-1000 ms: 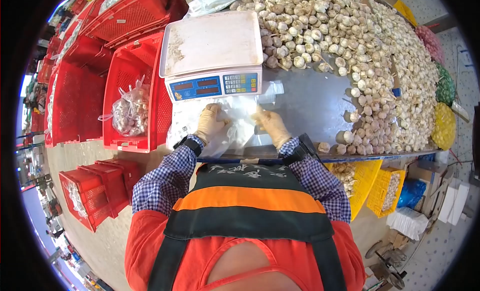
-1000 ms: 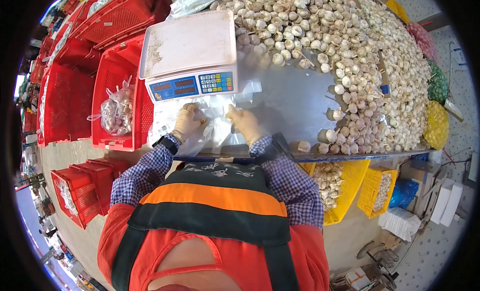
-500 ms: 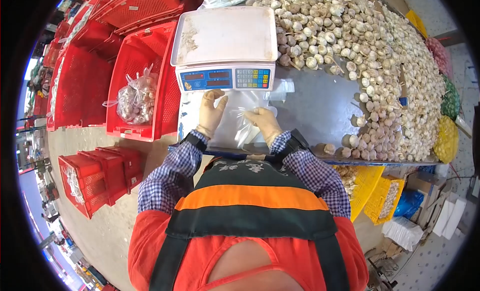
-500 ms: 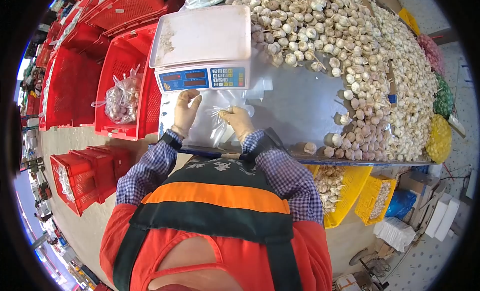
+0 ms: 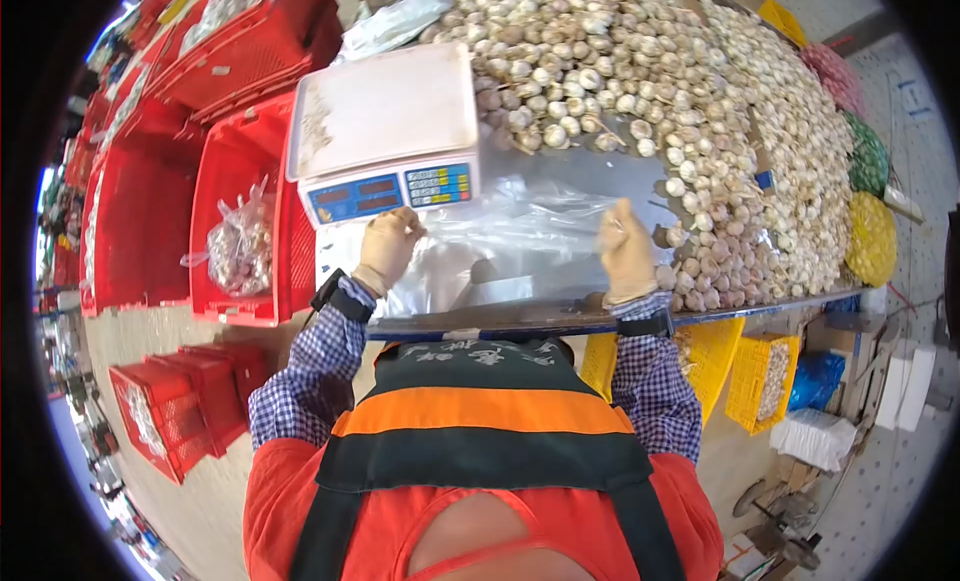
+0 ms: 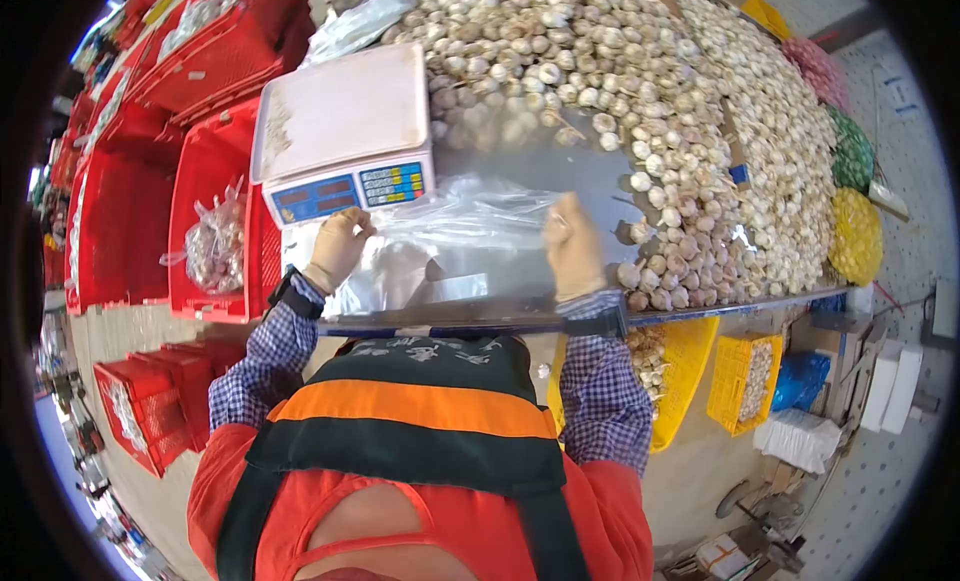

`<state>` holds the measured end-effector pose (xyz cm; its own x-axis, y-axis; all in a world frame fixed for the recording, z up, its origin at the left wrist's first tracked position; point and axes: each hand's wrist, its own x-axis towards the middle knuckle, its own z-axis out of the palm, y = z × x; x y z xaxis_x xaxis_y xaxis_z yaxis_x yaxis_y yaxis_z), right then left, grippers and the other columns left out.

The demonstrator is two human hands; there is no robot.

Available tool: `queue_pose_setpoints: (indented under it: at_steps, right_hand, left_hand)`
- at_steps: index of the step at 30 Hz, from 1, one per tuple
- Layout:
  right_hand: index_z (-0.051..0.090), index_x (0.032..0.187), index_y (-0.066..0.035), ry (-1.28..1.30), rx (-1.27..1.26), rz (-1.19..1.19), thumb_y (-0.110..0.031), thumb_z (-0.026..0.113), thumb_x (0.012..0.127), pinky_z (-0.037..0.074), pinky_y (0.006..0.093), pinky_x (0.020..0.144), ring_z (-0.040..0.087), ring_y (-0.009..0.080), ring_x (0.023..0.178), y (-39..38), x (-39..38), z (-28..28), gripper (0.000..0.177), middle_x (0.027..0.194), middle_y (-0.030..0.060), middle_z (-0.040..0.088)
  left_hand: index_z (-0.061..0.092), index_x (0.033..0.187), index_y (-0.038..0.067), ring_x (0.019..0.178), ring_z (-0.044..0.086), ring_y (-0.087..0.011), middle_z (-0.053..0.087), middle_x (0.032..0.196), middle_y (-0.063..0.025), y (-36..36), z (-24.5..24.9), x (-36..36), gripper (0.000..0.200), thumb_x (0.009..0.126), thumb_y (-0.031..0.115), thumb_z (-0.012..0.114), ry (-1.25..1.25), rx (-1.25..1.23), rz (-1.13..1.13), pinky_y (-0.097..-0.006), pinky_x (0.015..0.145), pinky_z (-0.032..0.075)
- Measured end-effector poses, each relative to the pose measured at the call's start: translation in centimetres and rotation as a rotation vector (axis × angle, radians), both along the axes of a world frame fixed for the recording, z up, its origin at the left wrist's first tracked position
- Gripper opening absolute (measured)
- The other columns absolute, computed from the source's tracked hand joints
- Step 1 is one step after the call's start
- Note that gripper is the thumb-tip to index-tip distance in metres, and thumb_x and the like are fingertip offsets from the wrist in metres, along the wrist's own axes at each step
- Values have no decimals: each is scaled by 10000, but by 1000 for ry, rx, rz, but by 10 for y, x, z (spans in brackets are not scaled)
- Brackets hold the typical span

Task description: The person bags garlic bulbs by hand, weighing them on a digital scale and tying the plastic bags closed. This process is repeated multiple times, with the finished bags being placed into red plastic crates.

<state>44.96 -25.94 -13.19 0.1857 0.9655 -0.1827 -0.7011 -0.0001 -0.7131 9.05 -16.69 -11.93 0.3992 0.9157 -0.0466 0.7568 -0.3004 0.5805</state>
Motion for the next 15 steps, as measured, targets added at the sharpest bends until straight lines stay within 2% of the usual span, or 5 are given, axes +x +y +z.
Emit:
queue_pose_setpoints:
  at_steps: [3,9,12,14,15]
  right_hand:
    - [573,908,-12,-809,-206,155,-202,653,851,467,324,660,576,270,720,1,-55,69,213,778,82,587]
    - [596,930,-76,-1768,-62,370,-276,726,763,479,366,716,613,278,798,4,5,102,291,851,116,614]
    - [618,967,-66,-1977,-288,347,-178,643,806,478,398,714,616,302,828,5,77,54,198,950,142,609]
    - [631,996,-64,-1688,-454,360,-171,629,816,484,378,741,622,294,860,6,106,42,209,955,145,630]
    - [643,1025,-61,-1391,-597,363,-164,614,827,489,358,768,628,287,891,8,118,35,225,959,148,651]
  left_hand:
    - [448,1278,92,1316,375,-325,326,1448,-224,-24,66,85,707,689,252,806,-401,197,-223,-422,1061,338]
    - [596,748,94,681,603,-278,570,638,-92,-9,53,142,94,825,128,553,220,527,-405,-400,758,470]
    - [621,861,64,709,608,-235,606,717,-80,-20,45,144,95,835,138,567,268,497,-389,-327,734,471]
    - [597,1050,14,822,600,-171,631,900,-69,-25,39,152,211,906,134,500,-874,-924,232,-297,826,465]
    - [552,1168,-17,938,578,-140,628,1022,-71,-28,19,144,295,939,163,505,-1285,-992,63,-256,870,461]
